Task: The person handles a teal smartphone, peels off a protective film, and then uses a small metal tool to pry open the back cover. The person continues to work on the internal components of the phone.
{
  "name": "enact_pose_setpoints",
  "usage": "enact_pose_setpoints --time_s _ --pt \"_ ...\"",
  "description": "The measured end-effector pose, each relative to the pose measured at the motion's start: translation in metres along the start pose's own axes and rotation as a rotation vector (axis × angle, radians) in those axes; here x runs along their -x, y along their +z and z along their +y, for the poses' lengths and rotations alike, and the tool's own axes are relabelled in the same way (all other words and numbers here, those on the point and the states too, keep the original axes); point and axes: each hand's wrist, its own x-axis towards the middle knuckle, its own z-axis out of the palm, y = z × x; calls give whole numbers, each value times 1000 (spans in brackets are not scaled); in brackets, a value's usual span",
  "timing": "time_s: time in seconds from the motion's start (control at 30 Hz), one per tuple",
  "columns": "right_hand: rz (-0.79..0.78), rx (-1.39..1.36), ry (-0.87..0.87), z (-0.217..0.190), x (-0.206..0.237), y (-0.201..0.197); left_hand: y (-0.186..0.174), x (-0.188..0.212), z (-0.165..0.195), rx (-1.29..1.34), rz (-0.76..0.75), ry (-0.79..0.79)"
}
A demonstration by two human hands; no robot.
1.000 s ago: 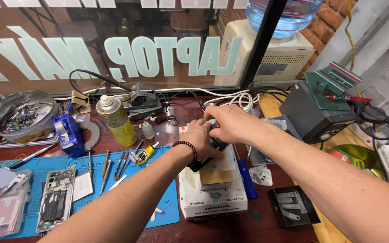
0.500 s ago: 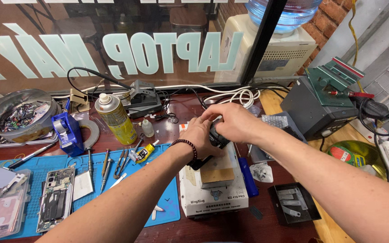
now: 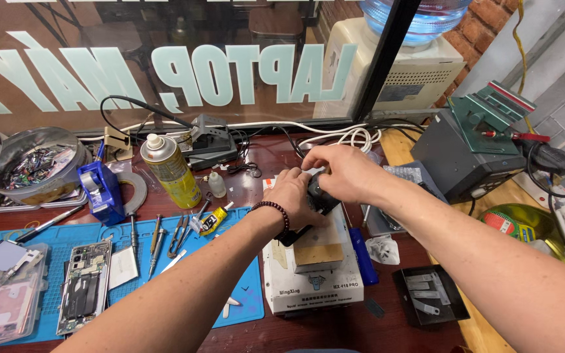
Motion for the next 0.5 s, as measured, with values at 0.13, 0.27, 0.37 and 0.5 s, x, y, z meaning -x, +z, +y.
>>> enact_pose_setpoints --time_s 0.13,0.27,0.37,0.5 --pt "-66 104 222 -6 0 -7 0 1 1 -9 20 15" --pt "-118 -26 412 -7 3 -10 -1 1 2 -42 -18 0" --pt "-98 -11 239 0 1 -9 -2 1 2 -33 -11 -4" --pt "-107 -143 157 15 1 -3 -2 1 2 -28 -2 12"
